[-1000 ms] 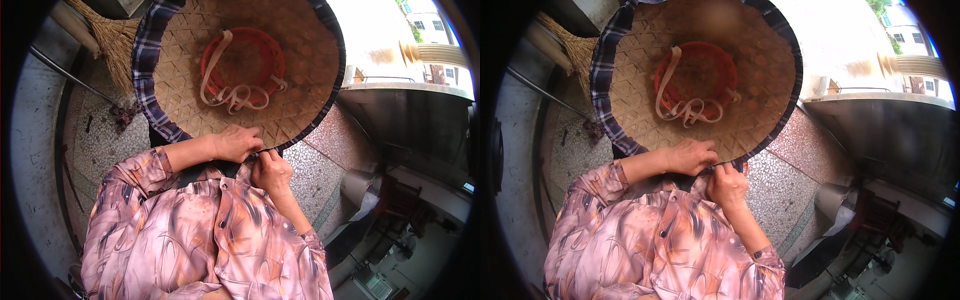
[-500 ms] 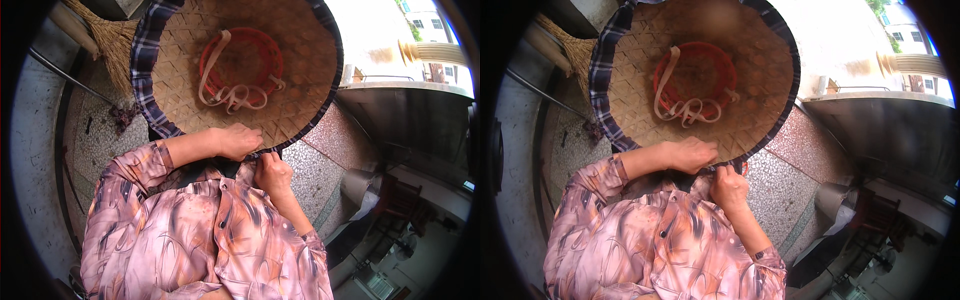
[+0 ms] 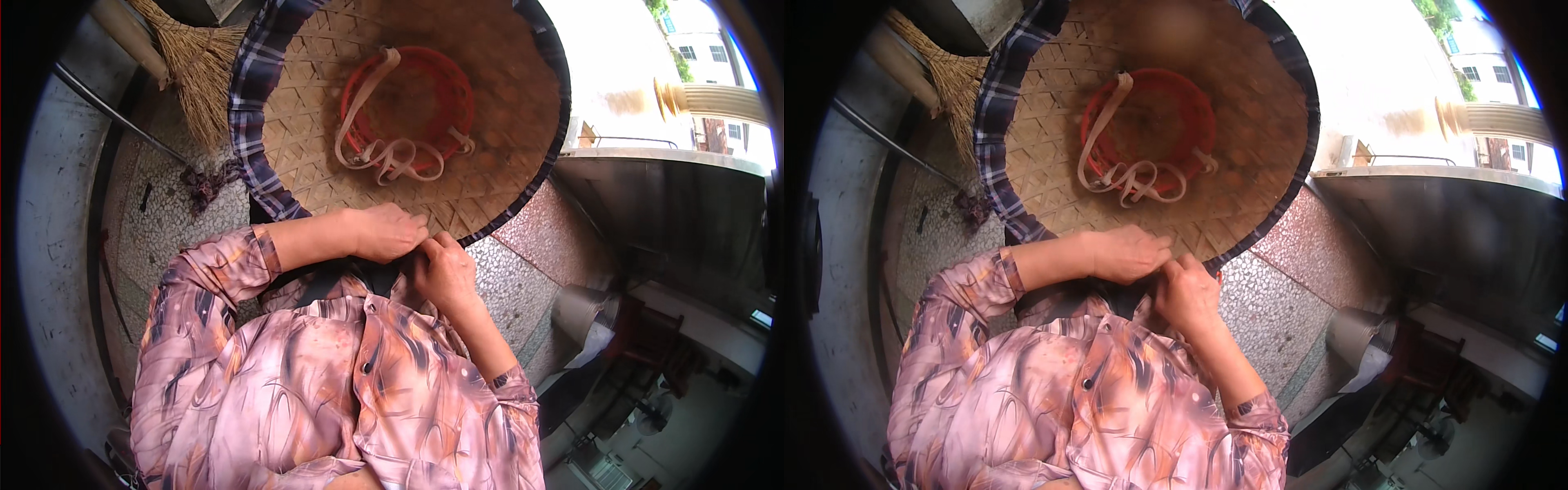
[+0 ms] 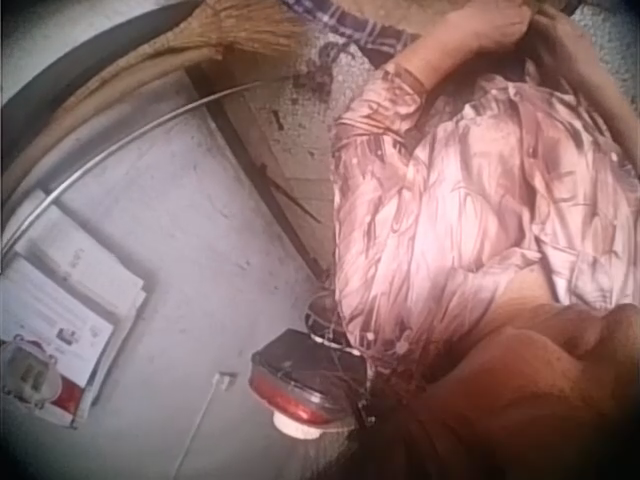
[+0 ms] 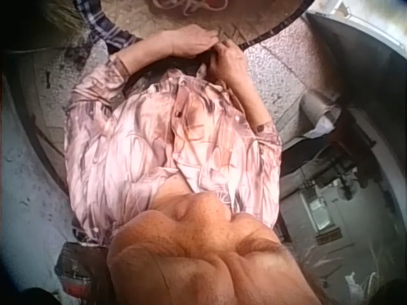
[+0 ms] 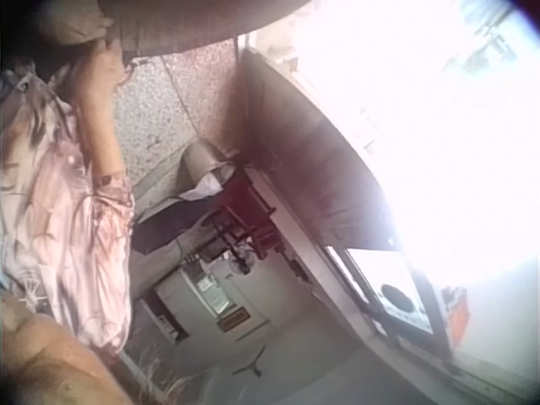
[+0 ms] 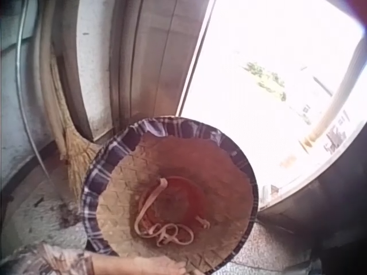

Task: Repairing the edge of a woven bamboo hat using needle and thread.

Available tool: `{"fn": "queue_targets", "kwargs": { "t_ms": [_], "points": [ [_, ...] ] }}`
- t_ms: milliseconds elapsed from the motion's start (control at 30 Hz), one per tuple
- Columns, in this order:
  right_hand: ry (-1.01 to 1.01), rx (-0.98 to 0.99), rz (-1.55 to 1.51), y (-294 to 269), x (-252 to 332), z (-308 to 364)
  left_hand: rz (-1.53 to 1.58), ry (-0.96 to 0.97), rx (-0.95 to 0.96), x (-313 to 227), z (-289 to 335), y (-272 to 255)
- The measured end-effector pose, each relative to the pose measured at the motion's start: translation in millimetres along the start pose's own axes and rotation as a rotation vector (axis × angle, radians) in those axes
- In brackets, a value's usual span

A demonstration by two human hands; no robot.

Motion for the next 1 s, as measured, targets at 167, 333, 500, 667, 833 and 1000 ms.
{"fn": "queue_targets", "kwargs": {
  "t_ms": [167, 333, 500, 667, 833, 1000],
  "points": [
    [0.049, 0.003, 0.02, 6.6, 2.1, -9.0, -0.06, -0.056, -0.065, 7.9, 12.1, 5.8],
    [0.077, 0.128, 0.12, 21.8, 10.1, -21.4, -0.046, -0.139, -0.115, 12.3, 27.1, -0.4],
    [0.134, 0.301, 0.178, 28.5, 15.3, -26.3, -0.072, -0.162, -0.174, 5.7, 38.9, -5.8],
    [0.103, 0.454, 0.242, 31.8, 31.3, -21.4, -0.041, -0.173, -0.179, -5.4, 53.1, -5.4],
    [-0.03, 0.345, 0.277, 36.7, 40.1, -11.3, -0.05, -0.238, -0.366, -19.1, 78.4, -23.8],
    [-0.13, 0.193, 0.106, 32.2, 42.3, -17.5, -0.06, -0.193, -0.55, -27.8, 107.1, -33.9]
  ]
}}
Point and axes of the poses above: each hand's wrist, its own z-axis away from the middle knuckle, its own y-axis out of the palm, x = y × z, the point moved 7 cm from there along -z, towards the middle knuckle, and after that the axes turned 2 degrees about -z, right-handed, at the moved point
